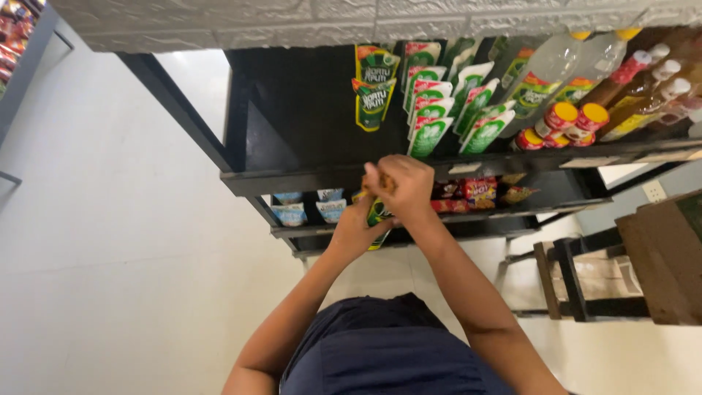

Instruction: The recorder takes condiment pouches from a cardboard box, occasionally wipes them with a cloth, and arranges them on a grocery store shelf.

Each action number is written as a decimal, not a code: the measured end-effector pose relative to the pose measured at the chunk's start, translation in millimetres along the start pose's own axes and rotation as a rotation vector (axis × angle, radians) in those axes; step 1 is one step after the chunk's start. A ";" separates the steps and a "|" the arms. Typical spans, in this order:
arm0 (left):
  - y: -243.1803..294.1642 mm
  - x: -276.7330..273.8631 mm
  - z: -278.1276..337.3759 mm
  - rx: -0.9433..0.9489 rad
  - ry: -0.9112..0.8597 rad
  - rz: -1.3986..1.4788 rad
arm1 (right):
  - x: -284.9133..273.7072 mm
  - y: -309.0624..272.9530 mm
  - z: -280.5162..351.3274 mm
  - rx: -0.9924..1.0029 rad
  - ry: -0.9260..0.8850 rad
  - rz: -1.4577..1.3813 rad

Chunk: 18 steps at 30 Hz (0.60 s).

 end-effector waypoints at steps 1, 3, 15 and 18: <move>5.0 -7.8 -5.0 0.007 0.004 -0.004 | 1.8 0.9 -4.2 -0.006 0.006 -0.001; 21.3 -22.7 -13.7 0.121 0.008 -0.054 | 1.7 13.1 -11.2 0.156 0.085 -0.136; -95.3 -59.1 -170.6 0.108 0.183 -0.164 | 21.1 106.7 -90.7 0.389 0.088 -0.375; -153.0 -38.6 -178.2 0.346 0.267 -0.125 | 34.6 115.9 -83.2 0.191 0.084 0.167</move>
Point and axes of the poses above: each hand's wrist, its own z-axis away from the middle knuckle, its own x-axis out of the palm, y = z × x, the point moved 6 cm from there along -z, towards the middle knuckle, and after that the axes turned 8 degrees about z, right-handed, at the moved point
